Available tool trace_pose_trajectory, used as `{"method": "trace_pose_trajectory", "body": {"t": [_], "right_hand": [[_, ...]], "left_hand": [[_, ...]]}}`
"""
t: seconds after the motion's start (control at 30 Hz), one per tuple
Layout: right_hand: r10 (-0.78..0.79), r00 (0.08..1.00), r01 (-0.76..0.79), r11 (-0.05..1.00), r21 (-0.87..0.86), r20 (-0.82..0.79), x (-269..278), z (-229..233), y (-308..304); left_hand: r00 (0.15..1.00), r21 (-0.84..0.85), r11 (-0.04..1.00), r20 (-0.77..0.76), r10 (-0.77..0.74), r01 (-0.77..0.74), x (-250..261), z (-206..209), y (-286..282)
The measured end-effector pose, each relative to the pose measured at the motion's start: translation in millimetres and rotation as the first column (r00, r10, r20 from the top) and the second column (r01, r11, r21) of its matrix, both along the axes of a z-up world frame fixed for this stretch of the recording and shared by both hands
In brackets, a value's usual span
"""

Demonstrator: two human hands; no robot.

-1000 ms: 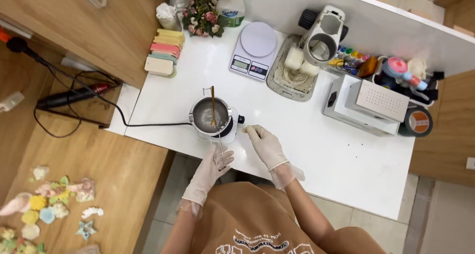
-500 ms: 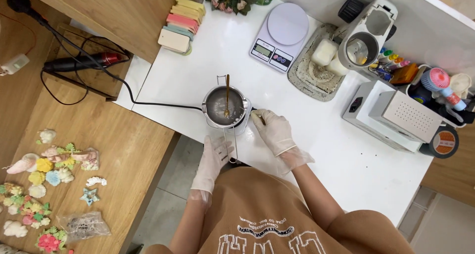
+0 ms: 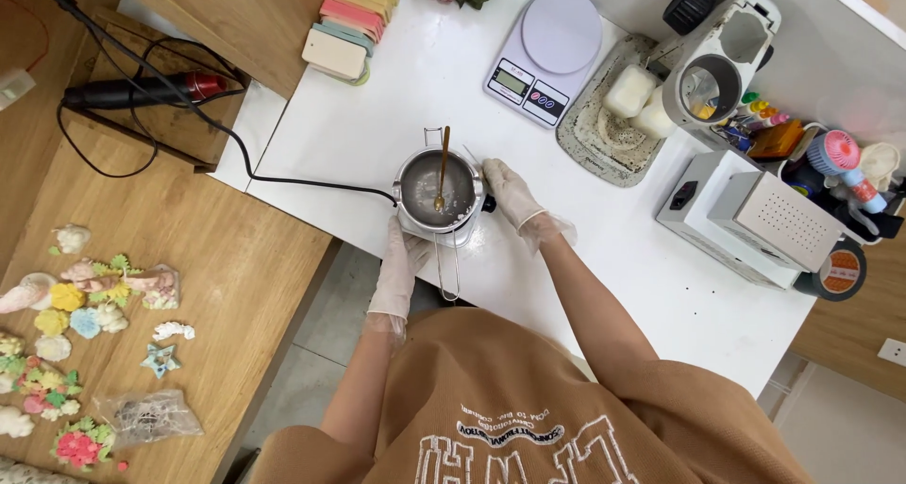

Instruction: Preparing wax and weighing materials for candle production at a dedicated melting station.

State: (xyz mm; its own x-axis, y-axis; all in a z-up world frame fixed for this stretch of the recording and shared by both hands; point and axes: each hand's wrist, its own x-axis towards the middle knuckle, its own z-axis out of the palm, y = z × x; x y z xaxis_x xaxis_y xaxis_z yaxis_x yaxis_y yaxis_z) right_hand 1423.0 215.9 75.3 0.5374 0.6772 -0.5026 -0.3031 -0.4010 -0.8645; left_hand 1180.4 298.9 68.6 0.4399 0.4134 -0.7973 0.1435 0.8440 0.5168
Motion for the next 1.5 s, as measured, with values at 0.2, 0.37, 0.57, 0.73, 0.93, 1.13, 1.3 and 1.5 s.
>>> {"method": "trace_pose_trajectory", "body": {"t": [0.2,0.37,0.57,0.73,0.93,1.13,1.3,1.5], "right_hand": [[-0.022,0.997,0.016,0.996,-0.088,-0.074,-18.1,-1.0,-7.7],[-0.017,0.998,0.015,0.999,-0.044,-0.057,-39.4,-18.6,-20.5],[-0.106,0.976,0.129,0.985,0.115,-0.190,-65.1,-48.9,-37.4],[-0.250,0.950,0.256,0.967,0.010,-0.189,-64.4,-9.6,-37.2],[-0.314,0.904,0.392,0.880,0.270,-0.289,-49.2,42.1,-25.0],[-0.227,0.949,0.286,0.910,0.300,-0.217,-62.1,39.3,0.4],[-0.164,0.968,0.212,0.939,0.271,-0.187,-73.1,55.1,5.9],[-0.311,0.950,0.312,0.925,0.216,-0.042,-78.0,79.0,-20.7]], "left_hand": [[0.999,0.124,0.991,-0.002,-0.041,0.040,-2.7,32.9,20.7],[0.992,0.217,0.968,-0.062,-0.113,0.124,-2.2,22.9,60.9],[0.971,0.265,0.937,-0.131,-0.199,0.228,18.2,18.2,103.1],[0.784,0.592,0.602,-0.614,-0.094,0.536,13.8,97.4,64.6],[0.662,0.418,0.521,-0.558,-0.500,0.745,-24.1,97.3,11.8],[0.917,0.267,0.878,-0.080,-0.392,0.398,-48.4,33.3,-1.0],[0.941,0.283,0.898,-0.131,-0.314,0.338,-56.6,80.5,7.1],[0.842,0.505,0.717,-0.495,-0.215,0.480,-56.5,135.4,1.5]]}}
